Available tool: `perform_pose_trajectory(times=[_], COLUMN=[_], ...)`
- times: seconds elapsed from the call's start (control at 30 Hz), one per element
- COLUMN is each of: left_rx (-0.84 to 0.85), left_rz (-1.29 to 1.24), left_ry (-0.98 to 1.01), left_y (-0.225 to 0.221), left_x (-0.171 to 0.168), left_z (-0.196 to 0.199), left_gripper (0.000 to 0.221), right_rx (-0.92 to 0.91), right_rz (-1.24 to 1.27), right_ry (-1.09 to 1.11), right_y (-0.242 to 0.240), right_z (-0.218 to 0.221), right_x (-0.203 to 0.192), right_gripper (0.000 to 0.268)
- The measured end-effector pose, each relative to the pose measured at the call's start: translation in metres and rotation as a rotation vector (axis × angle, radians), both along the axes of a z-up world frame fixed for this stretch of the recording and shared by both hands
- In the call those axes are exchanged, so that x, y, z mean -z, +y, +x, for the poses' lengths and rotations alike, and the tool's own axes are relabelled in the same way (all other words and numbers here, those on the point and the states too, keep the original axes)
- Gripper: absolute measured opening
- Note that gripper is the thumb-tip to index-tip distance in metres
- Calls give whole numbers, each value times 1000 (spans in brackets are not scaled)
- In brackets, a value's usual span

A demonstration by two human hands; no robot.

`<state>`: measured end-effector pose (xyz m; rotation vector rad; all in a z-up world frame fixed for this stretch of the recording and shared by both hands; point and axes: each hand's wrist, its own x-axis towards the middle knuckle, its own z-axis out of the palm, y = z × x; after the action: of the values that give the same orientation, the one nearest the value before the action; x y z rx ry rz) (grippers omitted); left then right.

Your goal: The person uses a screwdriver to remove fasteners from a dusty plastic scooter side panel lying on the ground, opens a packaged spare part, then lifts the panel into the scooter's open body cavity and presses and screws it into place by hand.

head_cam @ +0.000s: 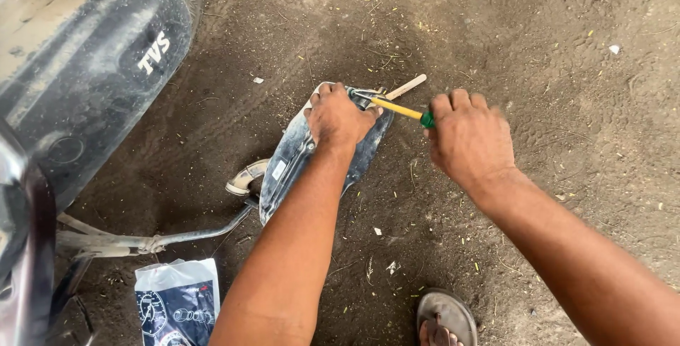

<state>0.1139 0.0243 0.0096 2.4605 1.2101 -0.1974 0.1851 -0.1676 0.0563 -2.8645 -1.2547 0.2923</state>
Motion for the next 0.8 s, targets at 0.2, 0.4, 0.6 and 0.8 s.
perform_pose_trajectory(times=[0.2, 0.4, 0.6, 0.8], left_rx=[9, 10, 14, 23], left_rz=[11, 4, -14, -6], left_ry=[9, 7, 24, 21], left_y=[1, 2, 1, 0], left_x=[-1, 1, 1, -2], left_z=[1, 0, 1, 0], left_gripper=[88, 90, 90, 89], right_rx=[197, -135, 124, 181], right_rz=[-241, -171, -77, -192], right_ry=[309, -258, 228, 190], right_y=[15, 2, 8, 15], right_z=[-12, -11, -5, 1], right_x=[-38, -18, -24, -30], right_gripper=[46, 35, 41, 39])
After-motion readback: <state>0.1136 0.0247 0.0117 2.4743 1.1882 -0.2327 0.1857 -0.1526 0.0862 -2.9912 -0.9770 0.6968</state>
